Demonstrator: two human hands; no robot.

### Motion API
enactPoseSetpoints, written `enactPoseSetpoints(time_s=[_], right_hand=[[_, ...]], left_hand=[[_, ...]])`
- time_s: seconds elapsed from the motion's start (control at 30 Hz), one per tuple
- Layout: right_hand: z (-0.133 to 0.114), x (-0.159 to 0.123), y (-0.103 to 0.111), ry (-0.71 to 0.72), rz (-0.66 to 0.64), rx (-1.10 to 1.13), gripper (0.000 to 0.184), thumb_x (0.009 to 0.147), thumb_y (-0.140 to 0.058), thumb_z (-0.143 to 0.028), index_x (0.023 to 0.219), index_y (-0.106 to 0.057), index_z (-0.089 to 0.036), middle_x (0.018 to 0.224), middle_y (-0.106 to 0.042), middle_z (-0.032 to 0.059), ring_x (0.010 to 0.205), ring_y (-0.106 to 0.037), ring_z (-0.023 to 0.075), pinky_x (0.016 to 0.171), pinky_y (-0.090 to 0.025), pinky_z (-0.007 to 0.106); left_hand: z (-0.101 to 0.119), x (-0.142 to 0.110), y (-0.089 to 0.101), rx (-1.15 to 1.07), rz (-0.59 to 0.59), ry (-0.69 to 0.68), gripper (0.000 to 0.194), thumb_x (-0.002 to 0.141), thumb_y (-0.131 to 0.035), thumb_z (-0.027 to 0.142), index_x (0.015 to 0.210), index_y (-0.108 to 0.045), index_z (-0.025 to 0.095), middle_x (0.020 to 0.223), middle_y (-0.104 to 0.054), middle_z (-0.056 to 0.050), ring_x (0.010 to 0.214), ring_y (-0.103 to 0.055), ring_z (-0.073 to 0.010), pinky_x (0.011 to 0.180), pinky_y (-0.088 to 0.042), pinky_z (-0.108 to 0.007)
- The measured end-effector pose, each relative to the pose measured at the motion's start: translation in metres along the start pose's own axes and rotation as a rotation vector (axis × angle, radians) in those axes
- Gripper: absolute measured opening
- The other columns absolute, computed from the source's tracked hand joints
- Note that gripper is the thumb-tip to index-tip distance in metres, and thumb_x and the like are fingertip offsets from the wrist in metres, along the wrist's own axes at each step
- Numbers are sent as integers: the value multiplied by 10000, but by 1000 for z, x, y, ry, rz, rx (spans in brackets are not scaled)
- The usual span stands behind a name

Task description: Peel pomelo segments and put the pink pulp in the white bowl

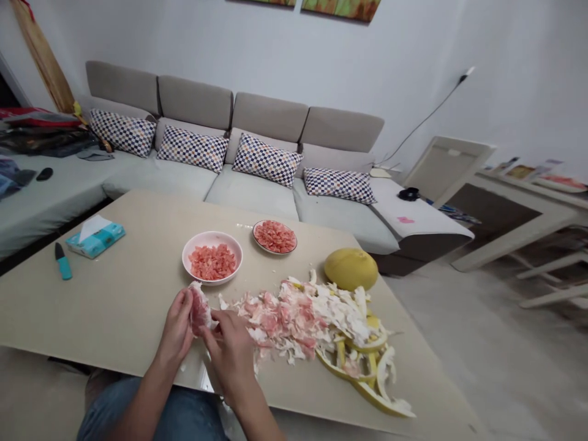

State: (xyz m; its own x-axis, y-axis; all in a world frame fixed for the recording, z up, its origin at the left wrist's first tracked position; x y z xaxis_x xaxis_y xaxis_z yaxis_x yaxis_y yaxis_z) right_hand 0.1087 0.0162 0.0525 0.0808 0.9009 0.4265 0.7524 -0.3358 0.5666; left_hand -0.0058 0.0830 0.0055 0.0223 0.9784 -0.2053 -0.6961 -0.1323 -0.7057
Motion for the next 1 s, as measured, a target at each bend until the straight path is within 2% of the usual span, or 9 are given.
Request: enactPoseSetpoints(time_s=[0.13, 0.23, 0.4, 0.57, 0.7, 0.77, 0.83, 0.93, 1.0], right_hand=[[6, 7, -1, 9, 68, 52, 212, 932, -554, -185, 1091, -690, -216, 968, -709, 84, 858, -677, 210, 748, -568, 326], [10, 11, 3, -2, 35, 110, 233, 932, -553, -186, 1111, -698, -224, 1016, -710, 88, 900, -686, 208, 753, -586, 319], [11, 11, 8, -49, -15, 133, 207, 920, -567, -209, 1062, -717, -200, 958, -720, 89, 782, -702, 187, 655, -590, 276], [2, 10, 5, 41, 61, -130, 177, 889, -546, -148, 871, -721, -164, 739, -705, 66, 663, -666, 184, 615, -514, 265], [6, 15, 5, -28, 153, -181, 147, 848, -570, -163, 775, -698, -166, 683, -689, 47, 605, -643, 169, 585, -478, 250], [16, 21, 16, -81, 203, -157, 146, 848, -568, -188, 786, -699, -172, 690, -696, 41, 624, -650, 170, 611, -493, 257], [32, 27, 35, -120, 264, -170, 156, 857, -563, -223, 822, -706, -172, 730, -717, 48, 645, -656, 172, 641, -511, 269], [60, 32, 64, -108, 224, -234, 240, 899, -500, -272, 936, -717, -177, 865, -744, 74, 735, -678, 185, 697, -533, 289], [78, 29, 80, -104, 197, -276, 271, 891, -482, -271, 944, -730, -176, 920, -744, 95, 811, -679, 213, 743, -529, 322]], left_hand=[[1, -5, -6, 44, -90, 72, 534, 621, -886, 293, 1056, -597, 180, 866, -676, -9, 754, -640, -124, 701, -519, -233], [0, -8, -7, 95, -132, 124, 643, 599, -892, 215, 1147, -557, 214, 947, -689, -16, 845, -660, -146, 769, -527, -262], [1, -5, -4, 92, -87, 64, 560, 604, -887, 217, 1078, -588, 194, 931, -687, -4, 857, -652, -129, 782, -512, -232], [1, -2, -3, 122, -73, -2, 506, 593, -893, 204, 1021, -625, 171, 915, -695, -15, 830, -651, -133, 768, -504, -229], [-2, -1, -2, 63, -96, 51, 475, 610, -890, 193, 1009, -635, 167, 905, -695, -12, 821, -644, -117, 770, -497, -205], [-5, -1, -4, 20, -151, 136, 463, 626, -886, 214, 1016, -643, 158, 905, -690, -20, 797, -642, -116, 752, -506, -208], [-6, -2, -5, 6, -209, 205, 456, 634, -884, 252, 1012, -653, 145, 865, -680, -25, 731, -632, -117, 703, -519, -224], [-5, -4, -7, -35, -269, 284, 490, 635, -883, 292, 1045, -652, 157, 800, -662, -9, 672, -625, -123, 649, -524, -239], [-6, -7, -9, -101, -311, 334, 527, 644, -879, 290, 1098, -638, 178, 802, -661, -1, 680, -635, -128, 651, -526, -241]])
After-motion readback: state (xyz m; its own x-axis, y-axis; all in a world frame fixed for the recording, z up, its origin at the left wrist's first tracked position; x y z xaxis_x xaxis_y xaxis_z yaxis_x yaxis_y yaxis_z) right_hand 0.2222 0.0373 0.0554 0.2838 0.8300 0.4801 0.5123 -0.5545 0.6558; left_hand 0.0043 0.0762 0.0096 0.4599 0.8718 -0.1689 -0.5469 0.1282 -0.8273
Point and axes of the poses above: each hand's wrist, its own x-axis towards the middle knuckle, its own y-axis out of the back of the hand, z = x × y, the point moved 6 cm from there along x, towards the middle knuckle
